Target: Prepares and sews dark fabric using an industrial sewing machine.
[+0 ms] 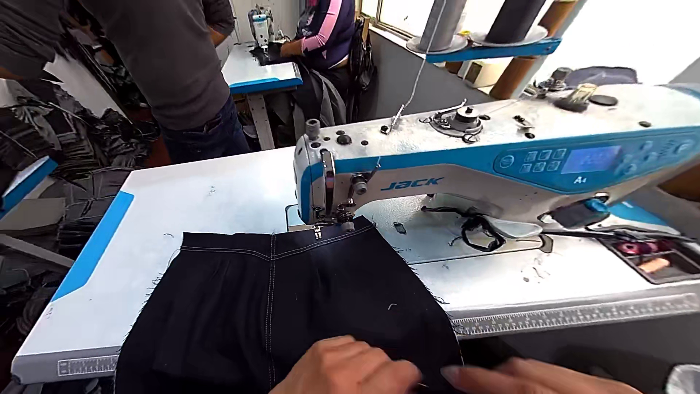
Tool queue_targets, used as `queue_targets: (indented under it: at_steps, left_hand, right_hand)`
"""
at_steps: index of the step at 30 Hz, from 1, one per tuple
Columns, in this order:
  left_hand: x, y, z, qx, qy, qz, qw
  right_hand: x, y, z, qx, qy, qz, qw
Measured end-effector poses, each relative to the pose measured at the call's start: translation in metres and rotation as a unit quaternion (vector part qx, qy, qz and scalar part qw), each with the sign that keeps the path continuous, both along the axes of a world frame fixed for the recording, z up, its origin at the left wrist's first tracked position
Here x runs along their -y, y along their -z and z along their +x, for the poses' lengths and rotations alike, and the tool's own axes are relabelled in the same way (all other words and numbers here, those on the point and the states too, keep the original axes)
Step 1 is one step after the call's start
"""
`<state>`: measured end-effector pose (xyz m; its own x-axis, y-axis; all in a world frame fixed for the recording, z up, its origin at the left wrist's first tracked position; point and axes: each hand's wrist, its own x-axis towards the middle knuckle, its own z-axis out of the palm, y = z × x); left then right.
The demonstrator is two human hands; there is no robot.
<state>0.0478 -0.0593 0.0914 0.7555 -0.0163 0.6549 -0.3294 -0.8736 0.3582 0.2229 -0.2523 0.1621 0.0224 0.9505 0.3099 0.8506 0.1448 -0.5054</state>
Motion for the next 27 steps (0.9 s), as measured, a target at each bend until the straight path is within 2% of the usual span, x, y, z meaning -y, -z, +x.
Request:
queue_targets:
  at_steps: [2,5,7,10,14,18,23,27]
  left_hand:
    - [-0.020,0.008,-0.029,-0.063,-0.064,-0.070,0.994]
    - [-0.033,0.023,-0.055,-0.131,-0.145,-0.125,0.973]
    - [-0.036,0.020,-0.056,-0.106,-0.189,-0.155,0.964]
    - [-0.053,0.008,-0.047,-0.035,-0.195,-0.232,0.952]
    - [-0.078,0.004,-0.049,-0.002,-0.149,-0.320,0.936]
    - [-0.089,0.010,-0.050,-0.006,-0.145,-0.347,0.927]
    - [-0.075,0.012,-0.034,0.000,-0.171,-0.402,0.899]
    - [-0.074,0.010,-0.036,0.017,-0.180,-0.404,0.896]
  right_hand:
    - [-0.034,0.016,0.008,-0.075,-0.004,0.032,0.997]
    - [-0.097,0.070,-0.003,-0.238,-0.027,0.131,0.962]
    - [-0.131,0.090,-0.019,-0.244,-0.045,0.150,0.957]
    - [-0.156,0.092,-0.030,-0.207,-0.069,0.139,0.966]
    - [-0.142,0.096,-0.015,-0.155,-0.020,0.101,0.982]
    - [-0.116,0.104,-0.007,-0.233,0.046,0.081,0.968]
    - [-0.106,0.106,-0.015,-0.300,0.102,0.136,0.939]
    - [-0.104,0.105,-0.018,-0.324,0.118,0.190,0.919]
